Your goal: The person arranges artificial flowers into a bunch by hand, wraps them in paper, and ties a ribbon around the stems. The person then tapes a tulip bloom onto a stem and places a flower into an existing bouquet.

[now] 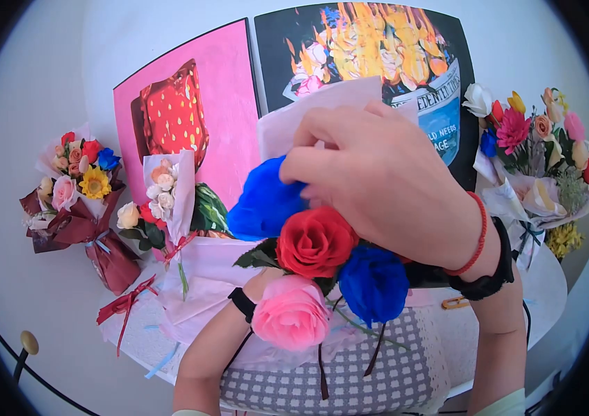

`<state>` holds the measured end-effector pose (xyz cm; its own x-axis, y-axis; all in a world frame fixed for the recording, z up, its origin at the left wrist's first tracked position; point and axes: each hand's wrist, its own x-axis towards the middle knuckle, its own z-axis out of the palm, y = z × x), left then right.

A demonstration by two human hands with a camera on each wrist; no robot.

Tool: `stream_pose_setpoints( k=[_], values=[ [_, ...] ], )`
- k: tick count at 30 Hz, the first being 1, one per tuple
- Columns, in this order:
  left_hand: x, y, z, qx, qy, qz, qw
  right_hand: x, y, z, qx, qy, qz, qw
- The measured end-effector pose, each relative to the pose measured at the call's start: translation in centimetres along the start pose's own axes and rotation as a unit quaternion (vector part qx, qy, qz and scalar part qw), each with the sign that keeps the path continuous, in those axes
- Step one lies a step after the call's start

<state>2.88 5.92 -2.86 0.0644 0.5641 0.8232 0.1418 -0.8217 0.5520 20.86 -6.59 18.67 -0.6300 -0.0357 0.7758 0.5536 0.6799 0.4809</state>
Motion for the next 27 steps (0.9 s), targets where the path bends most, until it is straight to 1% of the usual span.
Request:
stream_pose_setpoints(
  k=[2,4,5,7,11,13,17,19,20,22,26,27],
  values=[
    [0.0,0.1,0.1,-0.002,-0.001,0.002,1.000,-0.1,0.1,-0.1,0.001,-0.004,0.013,1.000],
    [0.1,0.1,0.1,-0.003,-0.001,0.004,1.000,-0.1,0.1,-0.6,-0.026,0.033,0.036,0.998],
    [0.2,0.2,0.1,-0.003,-0.001,0.005,1.000,-0.1,0.2,-0.7,-0.026,0.033,0.037,0.998],
    [0.3,0.3,0.2,-0.004,-0.002,0.008,1.000,-0.1,0.5,-0.8,-0.049,0.075,0.057,0.994],
    [0.6,0.5,0.5,-0.005,-0.006,0.013,1.000,-0.3,0.7,-0.7,-0.033,0.049,0.051,0.997],
    [0.8,0.6,0.6,-0.007,-0.011,0.016,1.000,-0.4,0.4,-0.7,-0.012,0.010,0.081,0.997],
    [1.0,0.9,0.9,-0.008,-0.016,0.020,1.000,-0.8,1.0,-0.4,0.001,0.034,0.109,0.993],
    [1.1,1.0,1.0,-0.009,-0.018,0.022,1.000,-0.9,1.3,-0.6,-0.041,0.028,0.095,0.994],
    [1.2,1.1,1.1,-0.009,-0.019,0.023,1.000,-0.9,1.3,-0.5,-0.042,0.028,0.095,0.994],
    [1.3,1.2,1.1,-0.010,-0.020,0.025,0.999,-0.8,1.4,-0.3,-0.059,0.060,0.098,0.992],
    [0.7,1.2,1.0,-0.009,-0.023,0.018,1.000,-0.7,1.9,0.0,-0.046,0.052,0.119,0.990],
    [0.6,1.3,1.0,-0.009,-0.023,0.017,1.000,-0.7,2.1,-0.1,-0.038,0.037,0.136,0.989]
  ],
)
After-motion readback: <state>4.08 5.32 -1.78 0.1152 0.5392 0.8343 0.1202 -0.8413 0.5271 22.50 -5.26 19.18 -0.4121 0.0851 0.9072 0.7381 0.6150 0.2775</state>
